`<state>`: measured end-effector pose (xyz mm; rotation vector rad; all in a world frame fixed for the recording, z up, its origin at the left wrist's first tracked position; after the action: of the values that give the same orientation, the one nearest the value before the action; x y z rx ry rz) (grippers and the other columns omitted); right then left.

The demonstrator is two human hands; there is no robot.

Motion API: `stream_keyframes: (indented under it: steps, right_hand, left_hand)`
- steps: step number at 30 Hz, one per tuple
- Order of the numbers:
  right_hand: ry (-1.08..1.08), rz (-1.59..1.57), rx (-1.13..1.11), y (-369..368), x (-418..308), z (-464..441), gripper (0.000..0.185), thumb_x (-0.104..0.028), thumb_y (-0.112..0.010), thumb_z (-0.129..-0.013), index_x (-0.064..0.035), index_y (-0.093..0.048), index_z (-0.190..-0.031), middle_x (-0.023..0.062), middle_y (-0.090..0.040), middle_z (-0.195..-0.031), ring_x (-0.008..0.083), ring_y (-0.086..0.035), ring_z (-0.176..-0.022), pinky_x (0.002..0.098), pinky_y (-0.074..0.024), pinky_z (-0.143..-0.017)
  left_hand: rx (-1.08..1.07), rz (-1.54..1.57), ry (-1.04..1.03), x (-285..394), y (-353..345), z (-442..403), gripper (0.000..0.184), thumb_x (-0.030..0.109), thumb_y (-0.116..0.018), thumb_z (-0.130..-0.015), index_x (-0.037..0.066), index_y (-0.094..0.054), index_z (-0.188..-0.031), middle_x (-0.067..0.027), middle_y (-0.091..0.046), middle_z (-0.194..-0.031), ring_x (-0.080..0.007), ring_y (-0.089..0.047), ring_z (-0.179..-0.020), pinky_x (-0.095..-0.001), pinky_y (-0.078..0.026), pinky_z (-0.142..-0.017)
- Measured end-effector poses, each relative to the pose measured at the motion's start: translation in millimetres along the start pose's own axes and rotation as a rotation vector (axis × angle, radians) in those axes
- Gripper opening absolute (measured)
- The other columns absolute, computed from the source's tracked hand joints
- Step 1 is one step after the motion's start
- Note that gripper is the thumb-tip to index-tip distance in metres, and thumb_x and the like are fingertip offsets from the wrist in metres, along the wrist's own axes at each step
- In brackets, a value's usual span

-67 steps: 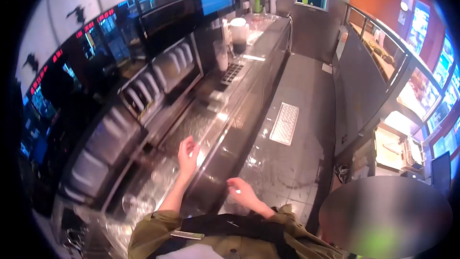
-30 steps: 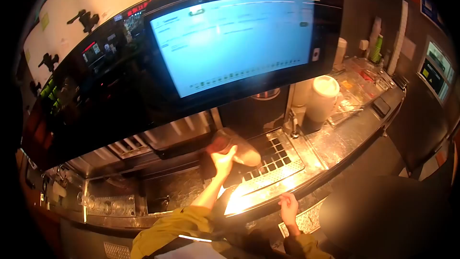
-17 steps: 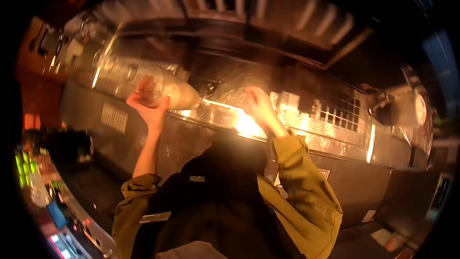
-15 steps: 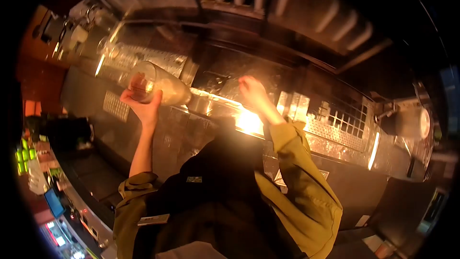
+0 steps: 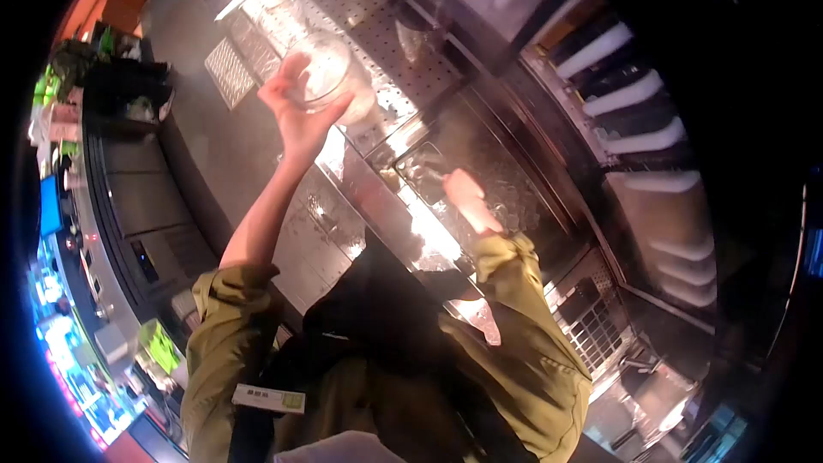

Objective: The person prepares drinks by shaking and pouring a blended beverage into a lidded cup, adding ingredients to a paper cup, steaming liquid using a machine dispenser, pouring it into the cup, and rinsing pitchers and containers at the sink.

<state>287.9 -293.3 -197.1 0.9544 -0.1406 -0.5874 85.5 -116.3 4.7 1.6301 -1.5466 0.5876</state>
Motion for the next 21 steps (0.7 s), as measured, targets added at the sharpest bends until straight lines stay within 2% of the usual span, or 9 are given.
stream_keyframes:
  steps: [3, 4, 7, 10, 12, 15, 17, 20, 21]
  right_hand:
    - [-0.223, -0.202, 0.184, 21.3, 39.9, 33.6, 0.039, -0.036, -0.047, -0.081, -0.0008, -0.061, -0.089, 0.0222, -0.060, -0.085, 0.0352, -0.059, -0.083, 0.0429, -0.0470, -0.068]
    - [-0.286, -0.171, 0.214, 15.9, 58.4, 43.5, 0.038, -0.036, -0.047, -0.081, -0.0013, -0.060, -0.092, 0.0214, -0.061, -0.084, 0.0350, -0.059, -0.081, 0.0431, -0.0472, -0.067]
    - [-0.374, 0.072, 0.444, -20.3, 107.1, 59.3, 0.041, -0.033, -0.049, -0.080, -0.0047, -0.052, -0.108, 0.0167, -0.062, -0.080, 0.0330, -0.061, -0.073, 0.0420, -0.0479, -0.062]
    - [-0.153, 0.430, 0.492, -125.0, 151.8, 23.6, 0.044, -0.024, -0.054, -0.074, 0.0010, -0.046, -0.109, 0.0104, -0.058, -0.074, 0.0246, -0.060, -0.066, 0.0361, -0.0483, -0.057]
    - [0.182, 0.695, 0.443, -90.5, 106.6, 52.7, 0.039, -0.016, -0.055, -0.072, 0.0051, -0.047, -0.104, 0.0095, -0.059, -0.072, 0.0212, -0.061, -0.066, 0.0331, -0.0481, -0.055]
    - [0.282, 0.529, 0.243, -99.1, 113.7, 43.6, 0.039, -0.016, -0.055, -0.075, 0.0124, -0.050, -0.102, 0.0137, -0.059, -0.066, 0.0216, -0.061, -0.060, 0.0314, -0.0493, -0.054]
    - [-0.007, 0.145, -0.104, -101.7, 126.2, 33.1, 0.033, -0.008, -0.050, -0.073, 0.0062, -0.051, -0.103, 0.0153, -0.061, -0.079, 0.0218, -0.060, -0.063, 0.0334, -0.0468, -0.055]
    - [-0.060, 0.065, -0.128, -110.5, 132.5, 43.7, 0.031, -0.008, -0.049, -0.074, 0.0055, -0.051, -0.102, 0.0151, -0.061, -0.080, 0.0215, -0.060, -0.063, 0.0332, -0.0464, -0.055]
    - [-0.069, 0.048, -0.127, -113.6, 134.1, 49.0, 0.030, -0.008, -0.049, -0.075, 0.0052, -0.052, -0.101, 0.0150, -0.061, -0.080, 0.0214, -0.060, -0.063, 0.0331, -0.0463, -0.055]
  left_hand:
    - [0.014, -0.151, -0.073, -4.4, -14.1, -10.6, 0.074, 0.016, -0.081, -0.057, 0.005, -0.023, -0.101, -0.0203, -0.037, -0.116, -0.0276, -0.040, -0.110, -0.0387, -0.032, -0.095]
    - [-0.015, -0.227, 0.032, -2.0, -15.9, -15.3, 0.078, 0.022, -0.083, -0.054, 0.003, -0.023, -0.100, -0.0206, -0.037, -0.115, -0.0281, -0.041, -0.110, -0.0384, -0.033, -0.093]
    - [0.018, -0.138, -0.008, -12.8, -26.6, -20.4, 0.079, 0.026, -0.084, -0.053, 0.003, -0.023, -0.099, -0.0199, -0.038, -0.113, -0.0287, -0.041, -0.109, -0.0376, -0.033, -0.093]
    - [0.002, -0.069, 0.065, -6.7, -27.1, -18.1, 0.099, 0.038, -0.082, -0.051, -0.002, -0.018, -0.114, -0.0226, -0.034, -0.113, -0.0313, -0.037, -0.110, -0.0400, -0.032, -0.093]
    - [0.024, -0.086, 0.004, 4.0, -19.5, -18.5, 0.104, 0.042, -0.080, -0.052, -0.001, -0.018, -0.123, -0.0258, -0.031, -0.119, -0.0352, -0.033, -0.115, -0.0433, -0.029, -0.097]
    - [-0.143, -0.317, -0.170, 39.3, 8.6, -57.4, 0.096, 0.038, -0.077, -0.055, 0.002, -0.025, -0.126, -0.0244, -0.028, -0.128, -0.0371, -0.026, -0.122, -0.0443, -0.025, -0.101]
    - [-0.560, -0.370, -0.311, 39.8, 8.8, -87.9, 0.084, 0.028, -0.069, -0.058, 0.008, -0.029, -0.130, -0.0199, -0.028, -0.133, -0.0366, -0.023, -0.125, -0.0443, -0.022, -0.103]
    - [-1.025, -0.547, -0.372, 32.2, -3.2, -109.4, 0.082, 0.022, -0.062, -0.060, 0.015, -0.026, -0.133, -0.0199, -0.030, -0.132, -0.0356, -0.030, -0.121, -0.0427, -0.026, -0.102]
    - [-1.027, -0.555, -0.323, 36.1, -3.1, -111.5, 0.082, 0.022, -0.062, -0.060, 0.015, -0.026, -0.133, -0.0199, -0.032, -0.131, -0.0357, -0.032, -0.120, -0.0424, -0.028, -0.101]
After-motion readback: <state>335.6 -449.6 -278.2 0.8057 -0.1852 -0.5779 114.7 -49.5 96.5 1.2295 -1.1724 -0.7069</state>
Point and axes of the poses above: each hand's wrist, its own z-axis away from the middle knuckle, its own y-axis out of the back of the hand, x = y × z, the point moved 2 cm from there along -z, towards the middle knuckle
